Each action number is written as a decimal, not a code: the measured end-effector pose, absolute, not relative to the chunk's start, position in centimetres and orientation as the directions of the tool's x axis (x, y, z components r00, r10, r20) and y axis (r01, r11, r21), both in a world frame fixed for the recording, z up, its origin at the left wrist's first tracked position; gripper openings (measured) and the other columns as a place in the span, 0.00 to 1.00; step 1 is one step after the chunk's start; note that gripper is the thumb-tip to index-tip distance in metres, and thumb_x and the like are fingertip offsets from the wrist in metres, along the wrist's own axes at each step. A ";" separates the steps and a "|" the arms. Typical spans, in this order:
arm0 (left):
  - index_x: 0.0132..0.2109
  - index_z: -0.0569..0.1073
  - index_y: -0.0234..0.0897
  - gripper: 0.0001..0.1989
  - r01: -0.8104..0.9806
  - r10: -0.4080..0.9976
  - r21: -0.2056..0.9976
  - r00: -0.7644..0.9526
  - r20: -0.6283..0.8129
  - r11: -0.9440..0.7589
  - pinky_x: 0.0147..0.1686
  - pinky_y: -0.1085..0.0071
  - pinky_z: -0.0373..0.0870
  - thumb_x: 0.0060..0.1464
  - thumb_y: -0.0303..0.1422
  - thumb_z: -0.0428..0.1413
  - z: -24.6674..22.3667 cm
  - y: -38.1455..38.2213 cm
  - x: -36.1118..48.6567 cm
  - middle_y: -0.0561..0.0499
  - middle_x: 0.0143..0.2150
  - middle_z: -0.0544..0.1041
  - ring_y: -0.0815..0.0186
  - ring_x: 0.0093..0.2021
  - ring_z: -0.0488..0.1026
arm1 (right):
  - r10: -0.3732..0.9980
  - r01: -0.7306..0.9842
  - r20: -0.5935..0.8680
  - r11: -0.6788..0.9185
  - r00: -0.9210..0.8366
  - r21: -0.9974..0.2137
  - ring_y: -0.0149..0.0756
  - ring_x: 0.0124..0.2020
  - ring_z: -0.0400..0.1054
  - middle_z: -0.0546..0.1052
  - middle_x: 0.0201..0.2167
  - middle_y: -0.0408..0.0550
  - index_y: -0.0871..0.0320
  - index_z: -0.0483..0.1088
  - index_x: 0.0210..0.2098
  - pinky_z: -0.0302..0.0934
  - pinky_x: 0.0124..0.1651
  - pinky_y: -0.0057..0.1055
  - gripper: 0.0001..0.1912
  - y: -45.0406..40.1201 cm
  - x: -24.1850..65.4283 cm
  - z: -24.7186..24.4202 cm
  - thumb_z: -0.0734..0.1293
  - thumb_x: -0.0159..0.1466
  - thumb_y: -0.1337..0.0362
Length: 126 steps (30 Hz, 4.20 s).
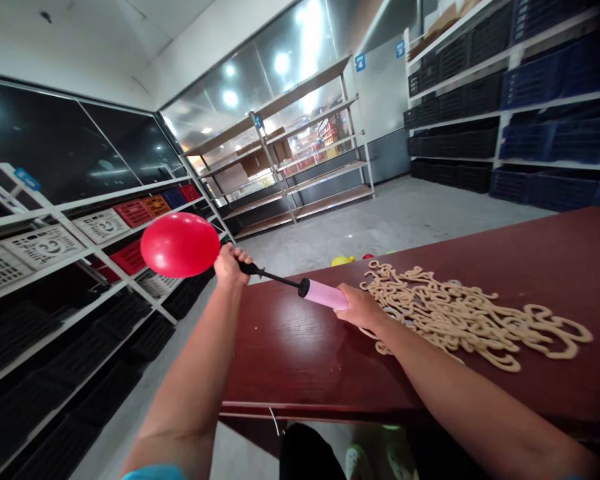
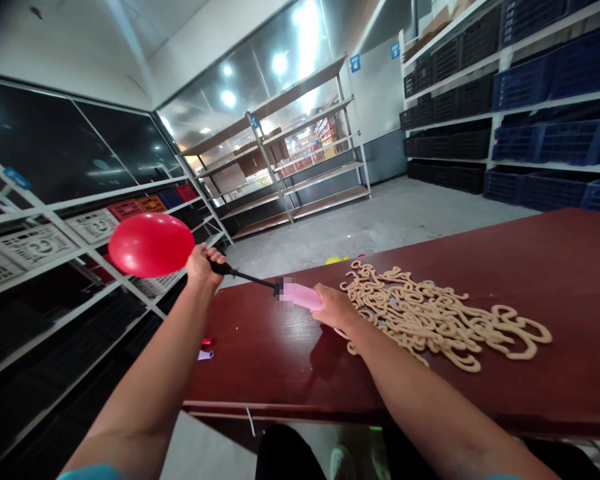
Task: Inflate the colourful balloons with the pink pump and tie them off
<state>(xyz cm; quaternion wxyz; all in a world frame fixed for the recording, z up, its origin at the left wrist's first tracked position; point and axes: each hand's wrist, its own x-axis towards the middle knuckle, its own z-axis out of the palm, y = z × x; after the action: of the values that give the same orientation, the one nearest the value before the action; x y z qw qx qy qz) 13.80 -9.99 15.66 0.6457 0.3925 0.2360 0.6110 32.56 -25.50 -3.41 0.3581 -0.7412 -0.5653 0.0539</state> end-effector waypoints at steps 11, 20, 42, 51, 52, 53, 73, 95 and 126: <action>0.24 0.50 0.38 0.13 -0.598 0.978 0.801 0.180 0.100 0.028 0.14 0.79 0.49 0.49 0.30 0.49 10.7 -11.2 18.4 0.59 0.17 0.52 0.77 0.14 0.51 | 0.872 0.822 0.314 -0.158 0.377 -0.547 0.35 0.32 0.65 0.71 0.32 0.46 0.55 0.63 0.37 0.48 0.30 0.27 0.17 -25.2 33.0 -4.6 0.67 0.49 0.60; 0.24 0.51 0.38 0.14 -0.577 0.980 0.817 0.175 0.099 0.020 0.14 0.78 0.49 0.46 0.32 0.51 8.2 -13.1 20.2 0.60 0.16 0.52 0.77 0.14 0.51 | 0.866 0.829 0.336 -0.146 0.371 -0.539 0.35 0.33 0.64 0.70 0.33 0.46 0.56 0.63 0.38 0.50 0.32 0.28 0.18 -24.8 32.6 -4.9 0.67 0.49 0.60; 0.24 0.51 0.38 0.12 -0.583 0.974 0.811 0.205 0.100 0.039 0.14 0.78 0.49 0.48 0.30 0.49 9.4 -11.7 19.4 0.59 0.17 0.52 0.77 0.14 0.51 | 0.880 0.823 0.272 -0.201 0.390 -0.531 0.36 0.34 0.65 0.70 0.33 0.46 0.55 0.63 0.39 0.49 0.32 0.27 0.18 -25.1 32.7 -4.5 0.67 0.49 0.59; 0.24 0.51 0.38 0.13 -0.573 0.983 0.819 0.172 0.070 0.042 0.14 0.77 0.51 0.48 0.31 0.50 10.3 -12.9 18.4 0.60 0.16 0.52 0.76 0.13 0.51 | 0.874 0.832 0.344 -0.112 0.343 -0.543 0.36 0.36 0.65 0.71 0.35 0.47 0.54 0.62 0.41 0.51 0.34 0.27 0.19 -25.1 32.3 -4.5 0.67 0.49 0.61; 0.24 0.51 0.38 0.13 -0.574 0.983 0.818 0.165 0.074 0.035 0.14 0.77 0.51 0.48 0.31 0.50 11.3 -12.5 17.7 0.60 0.16 0.52 0.77 0.13 0.51 | 0.878 0.829 0.337 -0.112 0.341 -0.548 0.36 0.35 0.65 0.71 0.35 0.47 0.54 0.62 0.40 0.51 0.34 0.27 0.19 -25.1 32.3 -4.4 0.67 0.49 0.61; 0.24 0.50 0.38 0.13 -0.577 0.983 0.816 0.160 0.085 0.023 0.14 0.78 0.51 0.48 0.30 0.50 12.3 -12.0 16.9 0.60 0.17 0.52 0.77 0.13 0.51 | 0.880 0.825 0.331 -0.112 0.342 -0.554 0.36 0.35 0.65 0.71 0.35 0.46 0.54 0.62 0.40 0.51 0.33 0.27 0.19 -25.1 32.4 -4.4 0.67 0.49 0.61; 0.24 0.51 0.38 0.14 -0.570 0.970 0.820 0.222 0.094 0.051 0.14 0.78 0.49 0.48 0.34 0.51 8.4 -12.9 21.2 0.60 0.17 0.53 0.77 0.14 0.52 | 0.863 0.814 0.327 -0.151 0.385 -0.560 0.36 0.34 0.65 0.71 0.33 0.46 0.55 0.63 0.39 0.51 0.33 0.28 0.18 -24.9 32.7 -4.9 0.67 0.49 0.60; 0.24 0.49 0.38 0.14 -0.632 0.981 0.775 0.154 0.122 0.003 0.14 0.78 0.48 0.50 0.30 0.48 13.1 -9.8 15.9 0.59 0.17 0.51 0.77 0.14 0.50 | 0.859 0.835 0.357 -0.136 0.367 -0.533 0.36 0.31 0.65 0.70 0.31 0.46 0.56 0.62 0.35 0.51 0.30 0.29 0.14 -25.2 32.7 -4.4 0.66 0.49 0.62; 0.24 0.51 0.38 0.12 -0.645 0.996 0.761 0.086 -0.007 0.061 0.13 0.78 0.49 0.49 0.30 0.49 9.4 -11.1 18.1 0.59 0.18 0.52 0.77 0.14 0.50 | 0.873 0.836 0.338 -0.131 0.352 -0.533 0.36 0.35 0.65 0.72 0.35 0.46 0.55 0.64 0.38 0.50 0.34 0.27 0.15 -24.7 33.0 -5.5 0.65 0.50 0.65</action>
<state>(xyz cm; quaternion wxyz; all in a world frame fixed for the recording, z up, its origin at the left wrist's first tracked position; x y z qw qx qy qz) 18.11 -11.14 9.39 0.6699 0.3071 0.2857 0.6126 33.02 -24.74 -5.51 0.3337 -0.7515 -0.5685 0.0274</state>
